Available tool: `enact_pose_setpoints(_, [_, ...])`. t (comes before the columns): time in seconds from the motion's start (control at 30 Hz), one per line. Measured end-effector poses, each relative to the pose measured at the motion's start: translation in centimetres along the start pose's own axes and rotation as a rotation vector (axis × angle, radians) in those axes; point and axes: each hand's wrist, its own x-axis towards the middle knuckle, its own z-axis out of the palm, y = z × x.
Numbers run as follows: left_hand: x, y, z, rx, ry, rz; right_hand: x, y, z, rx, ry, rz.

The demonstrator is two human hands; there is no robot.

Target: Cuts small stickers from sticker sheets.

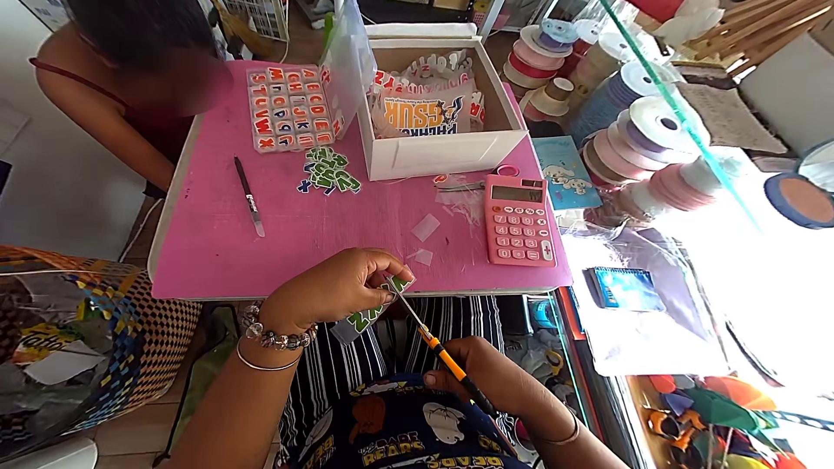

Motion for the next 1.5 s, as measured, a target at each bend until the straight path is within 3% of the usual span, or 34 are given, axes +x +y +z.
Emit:
enact_pose_setpoints(0.27, [0.2,0.1,-0.6,0.061,0.027,-0.015,0.3,0.2,0.2,-0.013,0.047,0.038])
enact_pose_setpoints(0.53, [0.2,1.0,-4.2,0.157,0.354,0.003,-0.1,0.4,0.2,-0.085,0.058,0.101])
enact_pose_setpoints(0.73, [2.3,1.7,-7.7,0.379,0.481,-0.149,0.0,0.5,0.3,-0.083,0.055,0.104])
enact_pose_setpoints(0.9, [2.8,1.5,-8.2,0.618,0.625,-0.201,0.0,0.4,0.2,-0.094,0.044,0.111])
enact_pose_setpoints(0.97, [2.4,1.3,-7.8,0.597,0.717,-0.207,0.0,0.6,0.2,-0.097,0.051,0.100])
enact_pose_setpoints(1.07, [0.7,0.1,-6.0,0.455,0.857,-0.082,-0.1,0.7,0.2,-0.069,0.067,0.060])
enact_pose_setpoints(1.33, [0.4,0.8,-2.0,-0.078,0.517,0.041,0.4,0.2,0.1,-0.001,0.108,-0.030])
enact_pose_setpoints(1.4, [0.8,0.9,-0.3,-0.143,0.444,0.042,0.6,0.2,0.8,0.125,0.186,-0.170])
enact_pose_setpoints(1.5, [1.0,1.0,3.5,-0.216,0.407,0.096,1.5,-0.5,2.8,0.439,0.366,-0.598])
